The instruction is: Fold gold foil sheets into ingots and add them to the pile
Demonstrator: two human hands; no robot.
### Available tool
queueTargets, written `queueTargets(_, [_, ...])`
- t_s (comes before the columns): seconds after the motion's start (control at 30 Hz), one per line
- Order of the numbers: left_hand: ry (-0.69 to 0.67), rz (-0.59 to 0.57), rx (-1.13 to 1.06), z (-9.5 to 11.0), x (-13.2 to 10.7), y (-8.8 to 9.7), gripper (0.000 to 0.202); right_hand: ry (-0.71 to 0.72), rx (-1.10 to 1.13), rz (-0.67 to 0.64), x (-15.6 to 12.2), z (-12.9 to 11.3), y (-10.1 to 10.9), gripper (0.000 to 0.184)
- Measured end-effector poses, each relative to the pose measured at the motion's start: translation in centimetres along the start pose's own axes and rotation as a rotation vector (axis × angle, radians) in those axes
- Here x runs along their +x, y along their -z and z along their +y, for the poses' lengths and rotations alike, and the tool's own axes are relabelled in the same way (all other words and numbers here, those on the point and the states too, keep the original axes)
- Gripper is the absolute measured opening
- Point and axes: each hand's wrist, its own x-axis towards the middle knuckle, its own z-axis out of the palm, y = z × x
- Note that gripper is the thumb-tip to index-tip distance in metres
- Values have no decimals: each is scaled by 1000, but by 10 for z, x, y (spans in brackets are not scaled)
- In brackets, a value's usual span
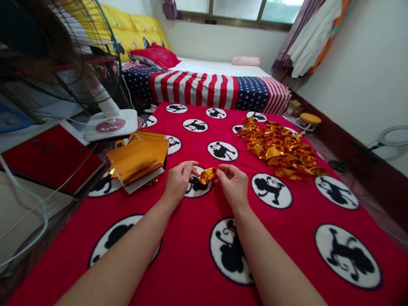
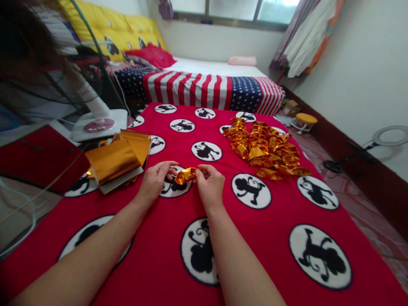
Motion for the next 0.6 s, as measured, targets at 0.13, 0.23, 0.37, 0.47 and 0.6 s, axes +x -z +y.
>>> queueTargets(0.13, [-52,-72,-38,2,-2,3,35,20,-50,36,1,1,2,24])
queueTargets(0.23, [-128,-134,58,5,-6,4,42,79,-121,69,2,3,3,22])
queueTargets(0.37, [-148,-111,215,5,-6,1,45,132,-201,65,2,2,5,22])
queueTargets(0.47, [-121,-38,194,-2,-2,-2,38,116,-189,34,0,-2,6,26])
queueTargets(0.6, [-104,21,99,-7,2,-4,34,105,-171,31,-1,-6,7,29])
